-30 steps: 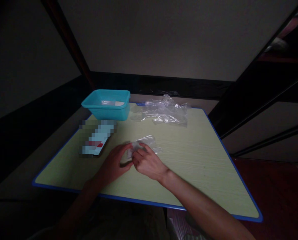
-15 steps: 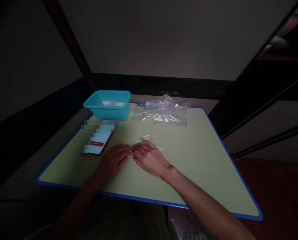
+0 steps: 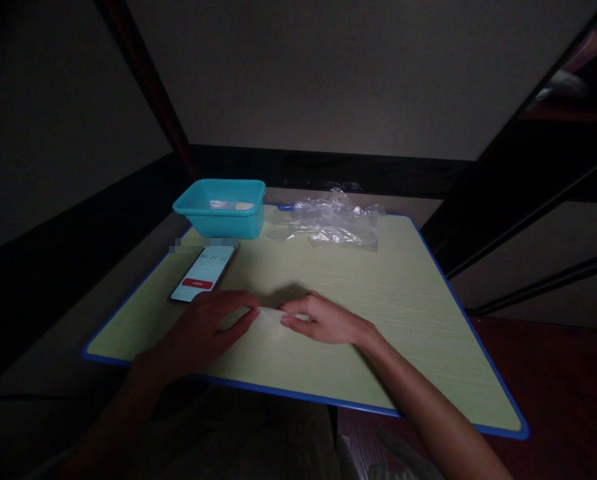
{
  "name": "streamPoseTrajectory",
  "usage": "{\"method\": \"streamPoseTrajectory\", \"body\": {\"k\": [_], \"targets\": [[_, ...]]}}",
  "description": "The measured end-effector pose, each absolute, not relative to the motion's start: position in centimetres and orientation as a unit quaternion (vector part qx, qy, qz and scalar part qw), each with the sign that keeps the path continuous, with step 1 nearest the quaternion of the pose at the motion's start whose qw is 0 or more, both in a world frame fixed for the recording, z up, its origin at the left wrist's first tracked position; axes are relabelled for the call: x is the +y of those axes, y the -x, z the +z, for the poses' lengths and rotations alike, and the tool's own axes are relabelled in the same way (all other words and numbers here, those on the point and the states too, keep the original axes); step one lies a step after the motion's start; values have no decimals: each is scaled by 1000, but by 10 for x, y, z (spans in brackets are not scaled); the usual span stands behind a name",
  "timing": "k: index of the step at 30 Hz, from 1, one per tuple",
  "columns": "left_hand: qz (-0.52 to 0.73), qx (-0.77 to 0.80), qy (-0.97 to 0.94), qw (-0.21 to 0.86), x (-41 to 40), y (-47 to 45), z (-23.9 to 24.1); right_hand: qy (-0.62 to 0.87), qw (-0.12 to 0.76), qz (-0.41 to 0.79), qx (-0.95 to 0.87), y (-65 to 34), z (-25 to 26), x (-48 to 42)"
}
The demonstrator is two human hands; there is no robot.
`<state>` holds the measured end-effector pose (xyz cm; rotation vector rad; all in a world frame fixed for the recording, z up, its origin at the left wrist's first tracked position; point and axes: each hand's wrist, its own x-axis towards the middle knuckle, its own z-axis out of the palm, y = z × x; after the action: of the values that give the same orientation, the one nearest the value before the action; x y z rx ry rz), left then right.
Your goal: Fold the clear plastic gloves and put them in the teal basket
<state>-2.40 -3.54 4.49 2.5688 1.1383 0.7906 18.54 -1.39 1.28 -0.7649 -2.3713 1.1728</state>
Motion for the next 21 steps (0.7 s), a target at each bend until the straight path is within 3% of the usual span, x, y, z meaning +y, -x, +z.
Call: {"method": "streamPoseTrajectory", "body": {"k": [5,9,16,21], "targets": [[296,435,-786,325,-29,19,61,234,200,614,-727,-189,14,-15],[316,491,-658,476,-5,15,38,256,176,692,-652,-195,6,-8],[319,578,-569,490,17,17,-13,353,125,743,-554,-204,-15,5],[344,595,-554,470,16,20,-21,417,177,720,-525,-206,-16,8]]}}
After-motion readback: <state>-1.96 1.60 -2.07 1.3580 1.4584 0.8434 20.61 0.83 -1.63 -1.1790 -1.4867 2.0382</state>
